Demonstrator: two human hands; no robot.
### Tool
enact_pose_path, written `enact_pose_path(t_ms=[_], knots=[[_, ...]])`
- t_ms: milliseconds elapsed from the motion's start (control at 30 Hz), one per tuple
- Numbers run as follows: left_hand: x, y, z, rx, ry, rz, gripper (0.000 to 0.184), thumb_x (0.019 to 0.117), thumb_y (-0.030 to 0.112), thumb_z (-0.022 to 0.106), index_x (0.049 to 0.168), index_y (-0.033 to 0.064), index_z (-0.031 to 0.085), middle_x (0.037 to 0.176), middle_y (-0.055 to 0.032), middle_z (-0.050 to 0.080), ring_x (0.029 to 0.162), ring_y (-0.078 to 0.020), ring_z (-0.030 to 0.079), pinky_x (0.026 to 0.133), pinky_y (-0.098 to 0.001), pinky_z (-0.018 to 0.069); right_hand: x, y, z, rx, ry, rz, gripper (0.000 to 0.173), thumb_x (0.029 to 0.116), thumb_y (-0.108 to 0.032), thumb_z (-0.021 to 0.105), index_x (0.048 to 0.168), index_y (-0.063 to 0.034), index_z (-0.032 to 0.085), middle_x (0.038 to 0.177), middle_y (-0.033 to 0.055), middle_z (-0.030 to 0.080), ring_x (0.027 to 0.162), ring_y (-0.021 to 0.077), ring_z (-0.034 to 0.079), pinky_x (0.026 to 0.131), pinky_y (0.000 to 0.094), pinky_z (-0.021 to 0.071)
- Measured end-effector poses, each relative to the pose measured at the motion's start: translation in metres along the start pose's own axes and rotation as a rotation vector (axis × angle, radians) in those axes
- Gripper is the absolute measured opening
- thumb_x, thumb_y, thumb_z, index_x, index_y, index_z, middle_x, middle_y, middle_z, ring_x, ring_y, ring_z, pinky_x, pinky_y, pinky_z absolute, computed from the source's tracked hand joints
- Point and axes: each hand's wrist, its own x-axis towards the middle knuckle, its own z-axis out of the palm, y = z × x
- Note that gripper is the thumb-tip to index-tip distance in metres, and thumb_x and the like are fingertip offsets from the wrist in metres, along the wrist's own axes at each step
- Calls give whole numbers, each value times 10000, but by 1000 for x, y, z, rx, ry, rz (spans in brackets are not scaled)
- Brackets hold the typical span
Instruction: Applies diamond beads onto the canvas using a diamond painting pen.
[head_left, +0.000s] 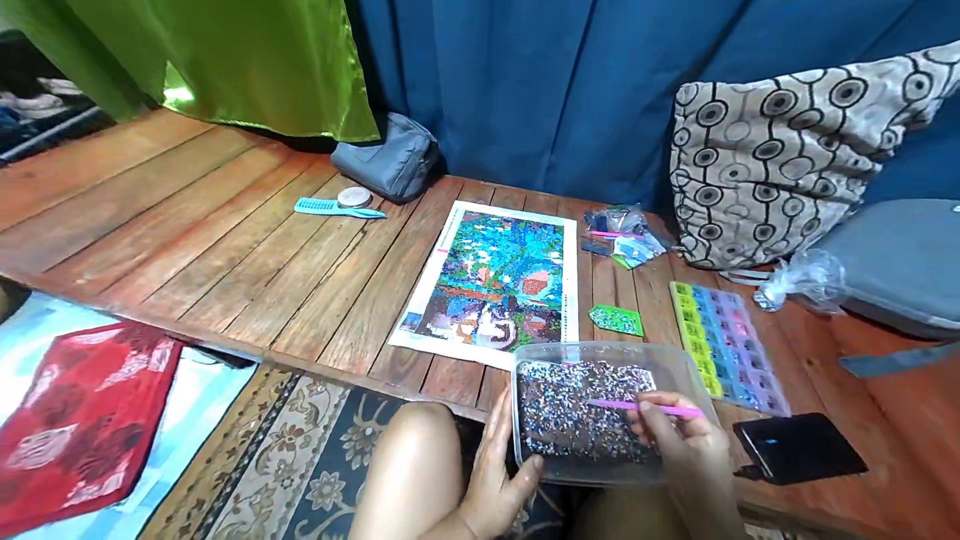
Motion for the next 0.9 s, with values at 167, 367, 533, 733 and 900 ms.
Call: enact_pose_path(t_ms=[167,367,533,733,900], knots=[[-1,1,-1,26,-4,8,895,954,562,480,1468,-166,386,1536,-353,370,1479,-350,368,1218,-386,266,-1,11,-1,-70,-19,-58,126,897,-82,574,948,6,648,697,-90,634,576,-74,581,540,98,490],[-2,-1,-1,35,-11,-12,897,951,564,475,1473,-159,382,1539,-355,363,1485,-344,359,1215,-382,264,-2,13,-3,-148,-40,-47,163,894,-137,604,950,-10,689,719,-70,665,573,-75,579,533,99,480],[-2,-3,-1,30,-4,-8,911,951,583,473,1482,-151,376,1543,-353,357,1490,-328,355,1216,-370,264,-1,11,-3,-213,-79,-32,213,927,-164,579,986,-3,704,769,-48,689,592,-74,577,550,103,473],[-3,-6,0,34,-9,-1,889,950,557,483,1487,-143,376,1552,-333,362,1497,-303,346,1219,-353,258,-2,10,-4,-204,-105,-17,195,937,-154,566,969,-18,702,748,-53,688,577,-69,579,532,107,473],[-3,-8,0,32,-3,3,882,952,559,481,1486,-137,384,1553,-322,369,1496,-292,350,1220,-355,256,-2,11,-4,-183,-128,-23,190,939,-164,560,956,-34,699,737,-69,684,571,-70,578,526,105,473]])
